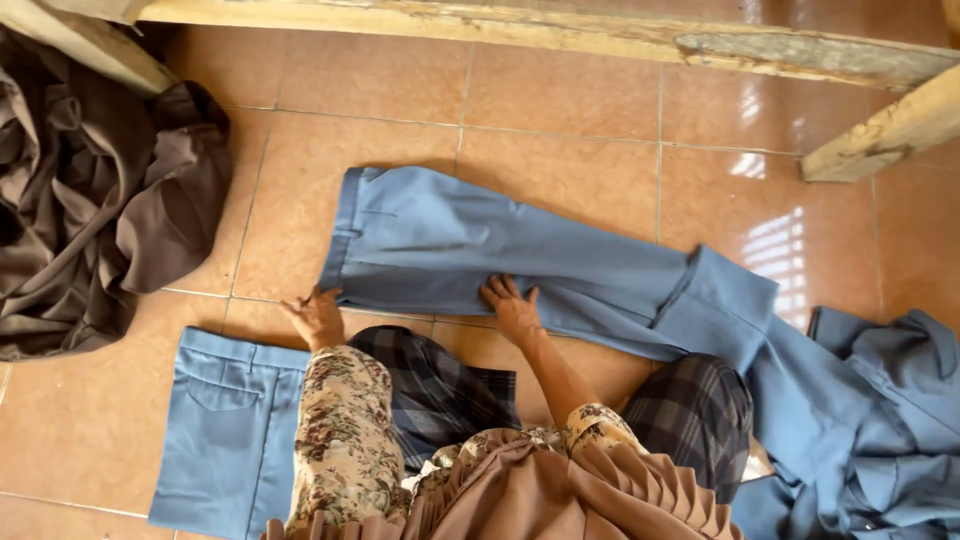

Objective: A person sitting on the floor folds blue trousers into rectangular shapes and stacks them.

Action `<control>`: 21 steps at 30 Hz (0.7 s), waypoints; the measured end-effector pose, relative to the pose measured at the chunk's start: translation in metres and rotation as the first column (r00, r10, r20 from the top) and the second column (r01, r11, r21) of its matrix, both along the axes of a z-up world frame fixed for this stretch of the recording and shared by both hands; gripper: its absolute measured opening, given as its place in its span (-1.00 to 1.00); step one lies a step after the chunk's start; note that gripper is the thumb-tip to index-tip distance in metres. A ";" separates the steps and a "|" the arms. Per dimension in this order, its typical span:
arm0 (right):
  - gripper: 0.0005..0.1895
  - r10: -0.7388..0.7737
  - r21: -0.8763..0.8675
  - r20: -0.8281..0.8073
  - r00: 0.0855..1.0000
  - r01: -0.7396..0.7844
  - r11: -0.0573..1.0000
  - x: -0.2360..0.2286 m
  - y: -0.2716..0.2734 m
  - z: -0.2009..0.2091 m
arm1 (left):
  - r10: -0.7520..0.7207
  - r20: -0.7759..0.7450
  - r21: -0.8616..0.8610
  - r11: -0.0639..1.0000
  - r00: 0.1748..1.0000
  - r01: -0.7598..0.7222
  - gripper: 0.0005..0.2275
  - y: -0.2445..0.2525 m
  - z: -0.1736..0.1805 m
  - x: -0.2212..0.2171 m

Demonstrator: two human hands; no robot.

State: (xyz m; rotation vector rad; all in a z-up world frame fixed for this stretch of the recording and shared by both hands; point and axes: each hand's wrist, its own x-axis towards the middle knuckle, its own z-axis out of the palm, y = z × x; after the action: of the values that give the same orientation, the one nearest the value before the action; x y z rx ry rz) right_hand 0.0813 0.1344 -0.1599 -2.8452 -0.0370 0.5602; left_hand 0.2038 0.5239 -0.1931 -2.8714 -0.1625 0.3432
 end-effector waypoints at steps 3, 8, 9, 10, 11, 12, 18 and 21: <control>-0.46 0.090 0.034 0.031 0.995 -0.091 0.995 -0.003 0.028 -0.013 | 0.183 -0.033 0.075 0.981 0.983 -0.180 -0.65 0.041 0.019 -0.006; -0.78 -0.081 0.104 0.255 0.964 0.056 0.993 0.002 0.045 -0.030 | 0.355 -0.005 -0.145 0.925 0.935 -0.352 -0.63 0.024 0.074 -0.016; -0.78 -0.081 0.106 0.254 0.964 0.055 0.993 0.006 0.049 -0.017 | 0.356 -0.005 -0.143 0.925 0.934 -0.353 -0.63 0.001 0.057 -0.024; -0.84 -0.103 0.142 0.299 0.949 0.062 0.988 0.012 0.051 -0.003 | 0.244 0.219 -0.275 0.944 0.945 -0.180 -0.78 -0.024 0.038 -0.031; -0.88 -0.126 0.178 0.343 0.931 0.067 0.982 0.017 0.052 0.010 | 0.151 0.442 -0.361 0.932 0.884 0.022 -0.63 -0.049 0.019 -0.038; -0.88 -0.128 0.174 0.340 0.932 0.072 0.982 0.018 0.053 0.020 | 0.148 0.438 -0.365 0.931 0.886 0.025 -0.63 -0.097 0.066 -0.058; -0.83 -0.093 0.154 0.463 0.882 0.024 0.988 -0.003 0.042 0.046 | 0.138 -0.780 -0.625 -0.169 0.610 -0.762 -0.05 -0.248 0.102 -0.100; -0.71 -0.084 0.141 0.458 0.885 0.021 0.990 -0.030 0.014 0.046 | -0.165 -0.162 -0.719 0.695 0.973 -0.001 -0.29 -0.226 -0.050 -0.079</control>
State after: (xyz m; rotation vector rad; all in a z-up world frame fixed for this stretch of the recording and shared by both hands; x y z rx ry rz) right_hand 0.0516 0.1484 -0.1142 -2.7684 -0.0773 -0.1423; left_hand 0.1253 0.2977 -0.2430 -3.5548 0.1972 0.8704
